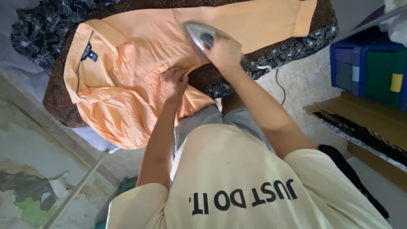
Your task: Ironing an orange collared shirt on an ironing board.
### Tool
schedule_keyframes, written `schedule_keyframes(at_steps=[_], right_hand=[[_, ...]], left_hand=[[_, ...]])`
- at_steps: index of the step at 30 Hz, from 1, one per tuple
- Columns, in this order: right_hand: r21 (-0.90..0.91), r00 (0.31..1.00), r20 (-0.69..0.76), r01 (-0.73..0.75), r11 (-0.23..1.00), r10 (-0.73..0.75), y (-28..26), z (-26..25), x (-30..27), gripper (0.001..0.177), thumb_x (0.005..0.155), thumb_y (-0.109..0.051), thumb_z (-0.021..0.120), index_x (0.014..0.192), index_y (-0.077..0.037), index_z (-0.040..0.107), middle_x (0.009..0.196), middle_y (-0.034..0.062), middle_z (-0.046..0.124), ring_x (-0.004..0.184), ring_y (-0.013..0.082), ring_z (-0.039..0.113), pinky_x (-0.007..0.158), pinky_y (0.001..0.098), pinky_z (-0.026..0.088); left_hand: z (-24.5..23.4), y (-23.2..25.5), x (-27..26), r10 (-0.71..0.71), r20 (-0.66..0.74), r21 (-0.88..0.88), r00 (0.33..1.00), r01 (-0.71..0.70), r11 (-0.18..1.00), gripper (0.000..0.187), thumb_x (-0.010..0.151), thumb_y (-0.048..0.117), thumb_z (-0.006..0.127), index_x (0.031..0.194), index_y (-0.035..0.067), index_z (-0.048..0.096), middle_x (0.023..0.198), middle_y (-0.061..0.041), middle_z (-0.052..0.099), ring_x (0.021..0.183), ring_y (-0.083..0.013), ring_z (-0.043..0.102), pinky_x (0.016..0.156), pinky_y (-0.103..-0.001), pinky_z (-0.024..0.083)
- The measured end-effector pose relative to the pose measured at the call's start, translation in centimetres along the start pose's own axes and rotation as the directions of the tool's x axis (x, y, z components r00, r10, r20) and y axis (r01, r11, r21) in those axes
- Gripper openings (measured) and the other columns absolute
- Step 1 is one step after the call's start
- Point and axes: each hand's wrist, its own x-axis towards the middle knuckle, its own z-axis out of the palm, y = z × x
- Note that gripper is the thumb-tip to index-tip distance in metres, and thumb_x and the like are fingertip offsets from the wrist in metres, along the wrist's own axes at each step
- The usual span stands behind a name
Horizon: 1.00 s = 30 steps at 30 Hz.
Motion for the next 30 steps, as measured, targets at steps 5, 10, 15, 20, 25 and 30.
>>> schedule_keyframes(at_steps=[5, 10, 15, 20, 25, 30], right_hand=[[0.117, 0.994, -0.079, -0.071, 0.991, 0.081, -3.9, 2.0, 3.4, 0.048, 0.085, -0.053, 0.076, 0.096, -0.007, 0.07, 0.07, 0.0112, 0.073, 0.059, 0.0281, 0.073, 0.053, 0.0423, 0.058], [0.139, 0.977, -0.21, -0.001, 0.99, 0.031, -3.5, 1.0, 2.1, 0.048, 0.081, -0.049, 0.082, 0.094, -0.005, 0.069, 0.072, 0.0137, 0.073, 0.061, 0.0317, 0.073, 0.054, 0.0445, 0.058], [0.161, 0.964, -0.225, -0.104, 0.981, 0.139, -0.3, 0.9, 2.0, 0.043, 0.083, -0.045, 0.082, 0.093, -0.005, 0.07, 0.071, 0.0153, 0.073, 0.063, 0.0347, 0.073, 0.057, 0.0465, 0.058], [0.207, 0.973, -0.18, -0.107, 0.973, 0.146, 0.0, -0.4, 1.1, 0.044, 0.079, -0.049, 0.082, 0.093, -0.008, 0.073, 0.071, 0.0155, 0.073, 0.064, 0.0359, 0.072, 0.061, 0.047, 0.058], [0.04, 0.99, -0.118, 0.081, 0.996, -0.076, 2.2, 1.5, -1.7, 0.05, 0.085, -0.055, 0.078, 0.094, -0.006, 0.072, 0.073, 0.0141, 0.074, 0.065, 0.0338, 0.074, 0.063, 0.0465, 0.059], [0.103, 0.968, -0.158, -0.182, 0.978, 0.196, 10.1, -0.3, -1.7, 0.055, 0.088, -0.06, 0.076, 0.096, -0.005, 0.072, 0.073, 0.0169, 0.073, 0.064, 0.0365, 0.073, 0.059, 0.049, 0.058]], left_hand=[[-0.4, 0.4, 0.2, -0.006, -0.003, -0.03, 1.0, 0.006, 1.0, 0.023, 0.079, 0.011, 0.078, 0.101, 0.017, 0.08, 0.099, 0.0, 0.071, 0.103, -0.0184, 0.067, 0.095, -0.038, 0.047], [0.7, -0.6, -0.1, 0.028, -0.056, -0.048, 0.998, -0.031, 0.998, 0.022, 0.078, 0.01, 0.077, 0.099, 0.017, 0.08, 0.099, 0.001, 0.072, 0.104, -0.0192, 0.068, 0.093, -0.038, 0.047], [0.0, -0.1, 0.0, -0.005, -0.012, -0.058, 1.0, 0.005, 0.998, 0.022, 0.078, 0.01, 0.078, 0.098, 0.017, 0.081, 0.099, -0.001, 0.073, 0.101, -0.0187, 0.067, 0.093, -0.038, 0.047], [-0.2, -0.3, -0.3, 0.01, -0.029, -0.074, 1.0, -0.012, 0.997, 0.023, 0.078, 0.008, 0.076, 0.098, 0.017, 0.081, 0.099, 0.001, 0.074, 0.104, -0.0175, 0.069, 0.093, -0.037, 0.047], [0.2, -0.5, 0.0, 0.033, -0.043, -0.081, 0.999, -0.037, 0.996, 0.026, 0.076, 0.005, 0.076, 0.099, 0.017, 0.081, 0.1, 0.001, 0.075, 0.103, -0.0164, 0.07, 0.093, -0.037, 0.048], [-0.6, 0.4, 0.5, 0.03, -0.022, -0.101, 0.999, -0.032, 0.994, 0.024, 0.075, 0.005, 0.079, 0.098, 0.013, 0.08, 0.098, -0.002, 0.074, 0.101, -0.0206, 0.069, 0.093, -0.039, 0.048]])
